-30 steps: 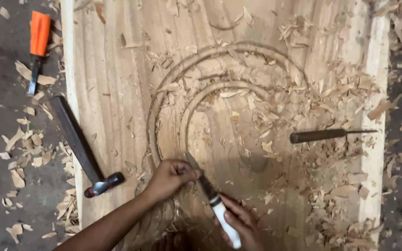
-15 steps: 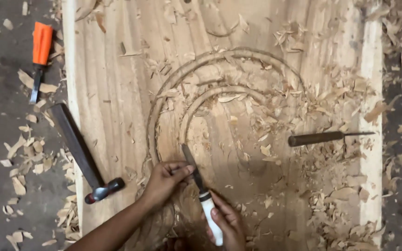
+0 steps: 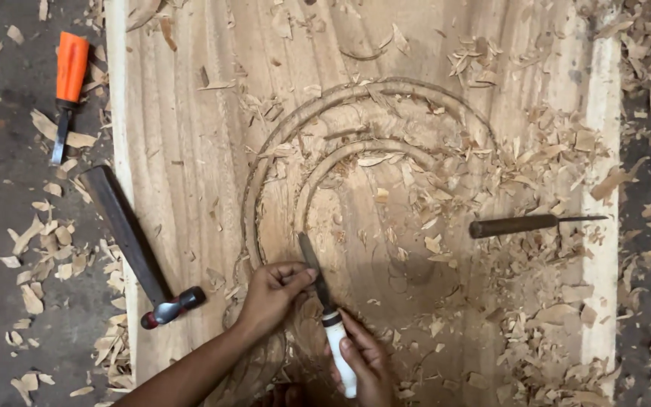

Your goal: The person carves a circular design into a wooden board using a chisel and a hammer. They then use a different chisel by hand to refine the details of the pattern.

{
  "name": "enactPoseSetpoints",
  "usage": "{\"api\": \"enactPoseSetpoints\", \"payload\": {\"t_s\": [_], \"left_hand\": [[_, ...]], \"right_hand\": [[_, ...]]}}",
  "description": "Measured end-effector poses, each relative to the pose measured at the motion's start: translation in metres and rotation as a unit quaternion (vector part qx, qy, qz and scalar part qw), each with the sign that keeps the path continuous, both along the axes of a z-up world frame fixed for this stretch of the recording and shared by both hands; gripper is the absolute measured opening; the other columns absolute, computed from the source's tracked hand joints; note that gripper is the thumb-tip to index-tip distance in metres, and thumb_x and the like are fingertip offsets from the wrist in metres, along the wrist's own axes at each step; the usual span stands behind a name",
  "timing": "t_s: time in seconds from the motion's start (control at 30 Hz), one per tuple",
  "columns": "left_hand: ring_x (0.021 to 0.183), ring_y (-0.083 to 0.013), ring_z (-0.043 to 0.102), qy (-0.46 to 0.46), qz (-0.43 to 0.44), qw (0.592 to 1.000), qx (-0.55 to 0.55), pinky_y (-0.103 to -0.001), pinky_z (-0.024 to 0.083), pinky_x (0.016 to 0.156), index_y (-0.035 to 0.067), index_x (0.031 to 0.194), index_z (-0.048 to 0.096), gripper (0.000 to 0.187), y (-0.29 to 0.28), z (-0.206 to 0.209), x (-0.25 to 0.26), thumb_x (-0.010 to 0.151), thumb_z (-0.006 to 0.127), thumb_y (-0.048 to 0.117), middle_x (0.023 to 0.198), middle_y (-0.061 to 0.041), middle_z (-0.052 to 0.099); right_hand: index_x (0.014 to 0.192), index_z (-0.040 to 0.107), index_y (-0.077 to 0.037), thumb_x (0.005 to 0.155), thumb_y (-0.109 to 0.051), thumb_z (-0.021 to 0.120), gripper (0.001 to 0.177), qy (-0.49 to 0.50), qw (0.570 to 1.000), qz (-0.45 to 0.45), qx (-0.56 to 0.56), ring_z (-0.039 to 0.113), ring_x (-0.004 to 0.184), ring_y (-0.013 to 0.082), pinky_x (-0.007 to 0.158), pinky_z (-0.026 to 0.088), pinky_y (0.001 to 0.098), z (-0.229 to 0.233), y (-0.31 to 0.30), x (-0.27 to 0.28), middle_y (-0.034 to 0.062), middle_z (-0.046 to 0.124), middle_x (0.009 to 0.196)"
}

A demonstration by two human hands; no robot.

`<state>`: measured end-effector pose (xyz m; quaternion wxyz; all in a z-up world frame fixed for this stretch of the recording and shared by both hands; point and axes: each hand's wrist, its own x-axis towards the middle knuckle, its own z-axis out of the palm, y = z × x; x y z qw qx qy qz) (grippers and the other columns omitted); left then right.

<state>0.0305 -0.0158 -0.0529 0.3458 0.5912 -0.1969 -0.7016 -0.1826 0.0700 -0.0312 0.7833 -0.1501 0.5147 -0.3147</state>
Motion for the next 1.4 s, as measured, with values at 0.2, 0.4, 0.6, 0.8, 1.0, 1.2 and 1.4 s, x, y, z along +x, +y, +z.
{"api": "enactPoseSetpoints", "payload": {"t_s": [0.2,0.4,0.6,0.8,1.0,1.2,1.4], "left_hand": [[0.066,-0.0136,0.070,-0.028,0.014,0.999,-0.015,-0.027,0.059,0.063,-0.001,0.099,0.078,0.017,0.005,0.006,-0.003,0.096,0.067,0.011,0.083,-0.011,0.080],[0.078,-0.0134,0.073,-0.004,0.006,0.999,-0.032,-0.027,0.061,0.071,0.004,0.106,0.077,0.020,0.005,0.007,0.004,0.097,0.062,0.013,0.092,-0.008,0.080],[0.080,-0.0120,0.076,-0.042,-0.235,0.960,-0.144,-0.029,0.064,0.075,0.005,0.104,0.079,0.024,0.018,0.026,0.016,0.097,0.064,0.023,0.095,-0.007,0.081],[0.059,-0.0101,0.073,-0.161,-0.287,0.944,0.006,-0.030,0.061,0.058,0.009,0.092,0.078,0.025,0.031,0.031,-0.002,0.097,0.066,0.030,0.081,-0.004,0.080],[0.056,-0.0109,0.069,-0.154,-0.257,0.953,0.041,-0.029,0.054,0.054,0.008,0.092,0.080,0.027,0.018,0.030,0.001,0.098,0.067,0.031,0.077,-0.006,0.079],[0.061,-0.0085,0.074,-0.138,-0.269,0.951,0.068,-0.026,0.058,0.058,0.010,0.096,0.080,0.025,0.016,0.044,0.000,0.094,0.067,0.031,0.084,-0.005,0.082],[0.067,-0.0098,0.074,-0.097,-0.232,0.966,0.059,-0.026,0.057,0.059,0.003,0.095,0.079,0.029,0.018,0.026,0.004,0.094,0.069,0.030,0.082,-0.007,0.081]], "right_hand": [[0.151,0.050,-0.008,0.095,-0.014,0.058,0.056,0.014,0.995,-0.089,0.043,0.056,0.049,0.0110,0.039,0.041,0.0245,0.008,0.009,0.025,0.0123,0.072,0.086],[0.148,0.052,-0.006,0.095,-0.013,0.059,0.053,-0.015,0.993,-0.120,0.000,0.057,0.050,0.0114,0.040,0.042,0.0251,0.005,0.010,0.022,0.0150,0.073,0.087],[0.142,0.054,-0.009,0.090,-0.020,0.063,0.054,0.214,0.959,-0.110,-0.152,0.063,0.052,0.0113,0.042,0.050,0.0270,0.026,0.010,-0.034,0.0078,0.077,0.089],[0.137,0.067,-0.006,0.090,-0.015,0.071,0.048,0.255,0.954,0.116,-0.110,0.059,0.056,0.0069,0.051,0.045,0.0227,-0.020,0.082,-0.078,0.0021,0.077,0.082],[0.138,0.070,-0.010,0.089,-0.014,0.073,0.049,0.273,0.955,0.118,0.002,0.054,0.049,0.0098,0.048,0.041,0.0261,0.001,0.061,-0.074,0.0106,0.071,0.067],[0.138,0.066,-0.014,0.091,-0.020,0.072,0.048,0.306,0.935,0.178,0.033,0.056,0.053,0.0106,0.051,0.045,0.0267,-0.003,0.067,-0.078,0.0077,0.084,0.089],[0.138,0.063,0.002,0.096,-0.008,0.070,0.044,0.286,0.893,0.109,-0.331,0.068,0.103,0.0143,0.083,0.049,0.0232,-0.013,0.074,-0.071,0.0135,0.075,0.123]]}}
